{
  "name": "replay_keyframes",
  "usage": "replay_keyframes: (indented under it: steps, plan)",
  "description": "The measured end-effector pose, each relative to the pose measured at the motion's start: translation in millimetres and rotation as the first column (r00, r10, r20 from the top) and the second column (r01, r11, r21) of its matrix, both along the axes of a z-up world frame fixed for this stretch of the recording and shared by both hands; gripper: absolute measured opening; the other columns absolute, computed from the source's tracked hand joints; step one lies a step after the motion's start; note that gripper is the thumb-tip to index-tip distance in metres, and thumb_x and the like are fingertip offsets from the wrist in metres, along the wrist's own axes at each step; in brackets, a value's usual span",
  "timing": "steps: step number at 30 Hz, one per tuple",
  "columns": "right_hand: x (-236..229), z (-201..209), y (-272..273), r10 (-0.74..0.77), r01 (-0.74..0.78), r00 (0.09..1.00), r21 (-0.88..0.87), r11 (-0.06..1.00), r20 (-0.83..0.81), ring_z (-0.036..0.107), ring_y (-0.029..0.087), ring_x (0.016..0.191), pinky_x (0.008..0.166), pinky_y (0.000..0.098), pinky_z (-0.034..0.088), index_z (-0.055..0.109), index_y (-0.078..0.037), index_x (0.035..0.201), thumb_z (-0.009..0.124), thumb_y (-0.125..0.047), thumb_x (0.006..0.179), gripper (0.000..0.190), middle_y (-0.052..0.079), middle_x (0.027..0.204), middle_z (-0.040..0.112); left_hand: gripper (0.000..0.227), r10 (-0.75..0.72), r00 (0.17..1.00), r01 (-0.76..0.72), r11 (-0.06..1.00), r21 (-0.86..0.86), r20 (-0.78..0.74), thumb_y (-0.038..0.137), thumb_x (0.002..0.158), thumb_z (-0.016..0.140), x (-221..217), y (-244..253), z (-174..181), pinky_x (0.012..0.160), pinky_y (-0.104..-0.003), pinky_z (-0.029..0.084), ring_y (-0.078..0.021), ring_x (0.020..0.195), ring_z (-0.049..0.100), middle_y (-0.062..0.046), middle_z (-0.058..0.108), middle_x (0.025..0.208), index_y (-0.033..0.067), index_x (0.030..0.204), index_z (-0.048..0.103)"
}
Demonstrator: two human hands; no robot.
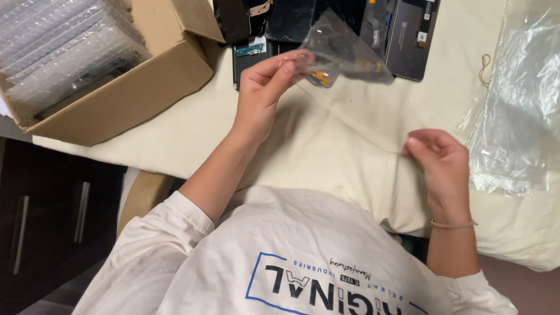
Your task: The person wraps several disassembled mobile phones in bubble wrap and places them into a cardboard box. The person also wraps a phone in a clear plastic bag and places it in the box. The task involves handling multiple phone units and packaging materials.
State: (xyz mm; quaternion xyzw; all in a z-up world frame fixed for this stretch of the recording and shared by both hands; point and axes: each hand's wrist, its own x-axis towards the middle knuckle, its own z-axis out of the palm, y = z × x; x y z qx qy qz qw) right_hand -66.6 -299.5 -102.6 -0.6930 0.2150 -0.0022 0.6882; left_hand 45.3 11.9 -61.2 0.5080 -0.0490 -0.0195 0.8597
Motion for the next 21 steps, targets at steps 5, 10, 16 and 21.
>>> replay_keyframes:
  steps: [5,10,16,21]
  plan:
    - [5,16,17,0.252,-0.264,0.955,-0.062,0.963,-0.155,0.070,0.014,0.073,0.072,0.0246,0.058,0.073,0.005,0.105,0.080,-0.001,0.085,0.022,0.010,0.083,0.072,0.018,0.123,0.991,-0.124,0.992,0.025,0.043,0.006,0.098,0.071,-3,0,28,0.091,-0.034,0.064,-0.0209,0.096,0.077,-0.016,0.078,0.102,-0.0044,0.113,0.073]
    - [7,19,10,0.321,-0.343,0.928,-0.095,0.935,-0.191,0.067,0.010,0.069,0.068,0.0231,0.056,0.074,0.004,0.103,0.081,-0.003,0.086,0.019,0.010,0.081,0.071,0.015,0.193,0.981,-0.193,0.981,0.021,0.021,0.007,0.096,0.074,-4,9,29,0.082,-0.032,0.068,-0.0185,0.084,0.078,-0.015,0.078,0.091,-0.0026,0.108,0.072]
    - [11,28,-3,0.211,-0.211,0.977,0.000,0.977,-0.034,0.072,0.017,0.088,0.085,0.0285,0.058,0.070,0.000,0.109,0.072,-0.006,0.094,0.016,0.014,0.096,0.073,0.039,0.126,0.991,-0.125,0.992,0.013,-0.053,-0.010,0.088,0.064,-7,38,29,0.065,-0.026,0.066,-0.0159,0.076,0.073,-0.013,0.073,0.096,-0.0037,0.126,0.059]
    - [15,29,-7,0.227,-0.227,0.974,0.051,0.972,0.021,0.074,0.020,0.093,0.086,0.0300,0.059,0.064,-0.002,0.106,0.063,-0.003,0.098,0.008,0.015,0.100,0.073,0.045,-0.268,0.926,0.334,0.911,0.242,-0.266,0.032,0.090,0.064,-12,48,18,0.051,-0.024,0.055,-0.0145,0.058,0.067,-0.013,0.071,0.074,0.0005,0.122,0.071]
